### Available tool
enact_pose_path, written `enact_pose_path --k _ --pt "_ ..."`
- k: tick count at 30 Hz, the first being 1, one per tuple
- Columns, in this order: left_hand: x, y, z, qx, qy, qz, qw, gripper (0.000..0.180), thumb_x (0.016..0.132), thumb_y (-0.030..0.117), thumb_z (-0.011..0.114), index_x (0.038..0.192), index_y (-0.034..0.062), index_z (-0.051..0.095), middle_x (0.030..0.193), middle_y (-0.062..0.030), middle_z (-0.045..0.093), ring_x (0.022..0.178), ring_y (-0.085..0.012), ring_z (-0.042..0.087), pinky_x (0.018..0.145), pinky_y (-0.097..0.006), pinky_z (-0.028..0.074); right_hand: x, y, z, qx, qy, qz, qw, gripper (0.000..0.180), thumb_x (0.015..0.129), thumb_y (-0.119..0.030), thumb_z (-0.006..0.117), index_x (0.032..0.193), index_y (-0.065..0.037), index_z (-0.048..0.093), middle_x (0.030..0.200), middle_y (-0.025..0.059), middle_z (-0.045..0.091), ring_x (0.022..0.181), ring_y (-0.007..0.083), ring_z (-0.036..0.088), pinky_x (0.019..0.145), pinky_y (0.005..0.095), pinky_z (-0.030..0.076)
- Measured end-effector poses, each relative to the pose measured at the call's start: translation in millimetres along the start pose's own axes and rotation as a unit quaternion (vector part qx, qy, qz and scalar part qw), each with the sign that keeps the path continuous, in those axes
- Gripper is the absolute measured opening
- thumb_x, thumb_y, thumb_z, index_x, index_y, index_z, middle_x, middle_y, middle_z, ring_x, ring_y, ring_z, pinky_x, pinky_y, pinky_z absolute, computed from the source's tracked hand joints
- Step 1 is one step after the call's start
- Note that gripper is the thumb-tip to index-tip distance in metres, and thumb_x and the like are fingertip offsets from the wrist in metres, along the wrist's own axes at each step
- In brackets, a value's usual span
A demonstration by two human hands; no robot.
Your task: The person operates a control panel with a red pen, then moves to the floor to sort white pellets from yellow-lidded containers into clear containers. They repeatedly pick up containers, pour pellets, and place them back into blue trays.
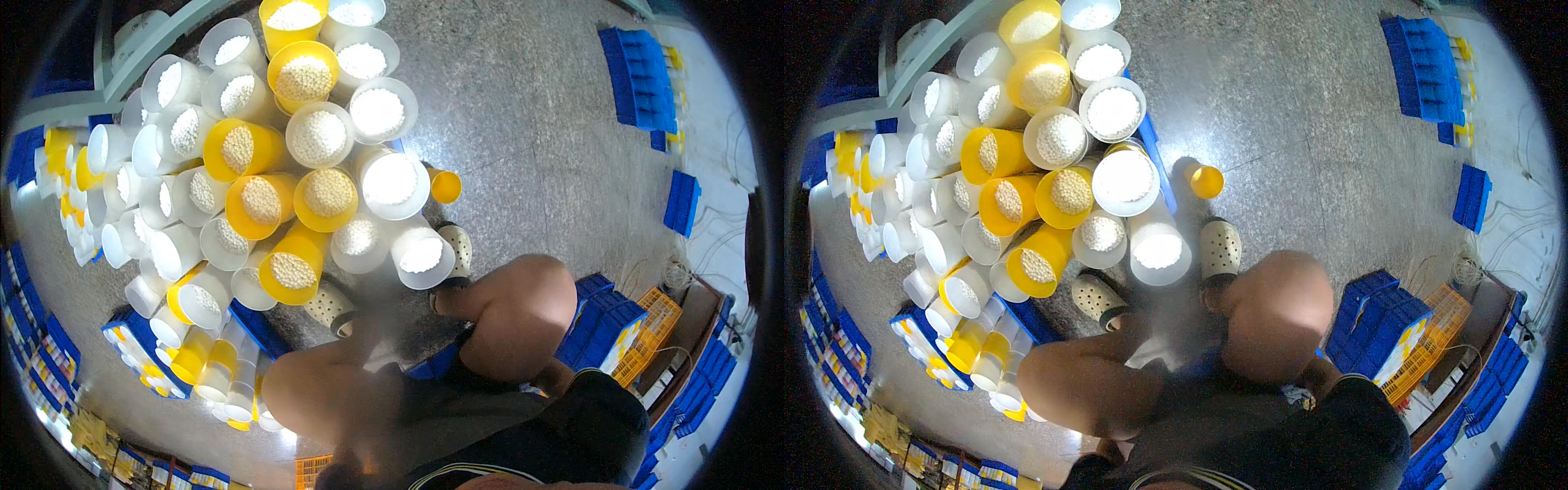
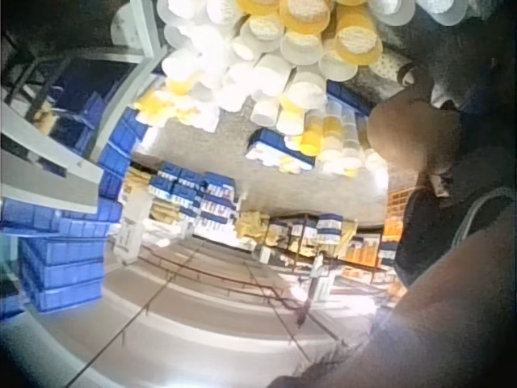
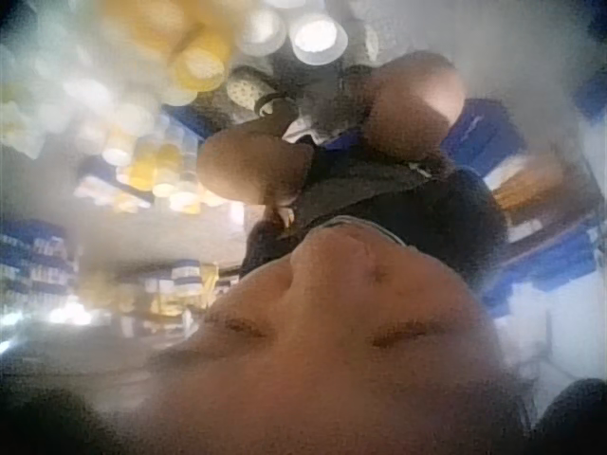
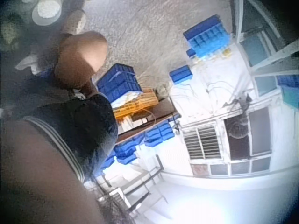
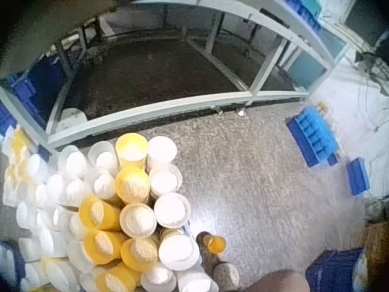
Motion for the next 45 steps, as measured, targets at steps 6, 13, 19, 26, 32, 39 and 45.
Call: enact_pose_path --k 6,13,19,26,32,39,45 --pt "-17 38 40 0.029 0.001 0.060 0.998 0.035 0.105 0.028 0.052 0.111 -0.0029 0.066 0.111 -0.0177 0.070 0.099 -0.0239 0.066 0.092 -0.036 0.052 30 -94 -54 0.080 0.091 -0.148 0.982 0.019 0.097 -0.014 0.069 0.110 -0.001 0.066 0.100 0.0115 0.071 0.094 0.0209 0.066 0.085 0.0371 0.051" --pt "-98 147 127 0.228 -0.003 0.347 0.910 0.034 0.105 0.027 0.053 0.108 -0.0036 0.067 0.109 -0.0178 0.071 0.097 -0.0226 0.066 0.092 -0.035 0.052 -112 -401 -168 -0.074 0.257 -0.593 0.759 0.010 0.091 -0.009 0.075 0.099 -0.004 0.073 0.091 0.0061 0.072 0.081 0.0199 0.066 0.080 0.0331 0.051" --pt "-194 187 231 0.383 -0.286 0.520 0.708 0.042 0.100 0.033 0.060 0.109 -0.0077 0.068 0.108 -0.0243 0.072 0.102 -0.0325 0.069 0.095 -0.041 0.051 -214 -516 -37 -0.362 0.199 -0.817 0.403 0.017 0.078 -0.016 0.073 0.092 -0.008 0.076 0.087 0.0069 0.070 0.094 0.0197 0.063 0.086 0.0343 0.045" --pt "-114 147 278 0.567 -0.403 0.264 0.668 0.034 0.101 0.019 0.063 0.127 -0.0024 0.064 0.121 -0.0135 0.070 0.112 -0.0200 0.066 0.097 -0.035 0.051 -194 -531 13 -0.472 0.173 -0.785 0.361 0.008 0.068 -0.019 0.066 0.064 -0.015 0.072 0.061 0.0054 0.065 0.079 0.0228 0.062 0.089 0.0362 0.042" --pt "-45 119 266 0.543 -0.368 0.244 0.714 0.032 0.103 0.021 0.063 0.127 0.0020 0.063 0.115 -0.0096 0.071 0.108 -0.0167 0.065 0.096 -0.033 0.052 -193 -532 16 -0.440 0.206 -0.806 0.337 0.012 0.071 -0.019 0.065 0.062 -0.014 0.071 0.059 0.0067 0.063 0.074 0.0222 0.064 0.085 0.0365 0.042" --pt "-11 115 276 0.491 -0.370 0.286 0.735 0.033 0.102 0.023 0.063 0.128 0.0033 0.065 0.117 -0.0100 0.070 0.110 -0.0177 0.064 0.099 -0.033 0.049 -219 -535 10 -0.403 0.223 -0.800 0.384 0.013 0.071 -0.018 0.064 0.059 -0.013 0.067 0.056 0.0081 0.060 0.065 0.0244 0.062 0.084 0.0374 0.042" --pt "20 97 271 0.602 -0.321 0.213 0.699 0.044 0.101 0.033 0.063 0.132 0.0014 0.063 0.123 -0.0112 0.069 0.111 -0.0182 0.063 0.099 -0.032 0.049 -304 -463 -23 -0.422 0.249 -0.738 0.464 0.018 0.062 -0.016 0.068 0.075 -0.005 0.069 0.074 0.0026 0.062 0.086 0.0191 0.058 0.074 0.0357 0.040"
Point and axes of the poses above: each hand's wrist, its own x-axis towards the middle knuckle, its own z-axis out of the palm, y = z × x, the point moved 6 cm from there along x, towards the middle knuckle
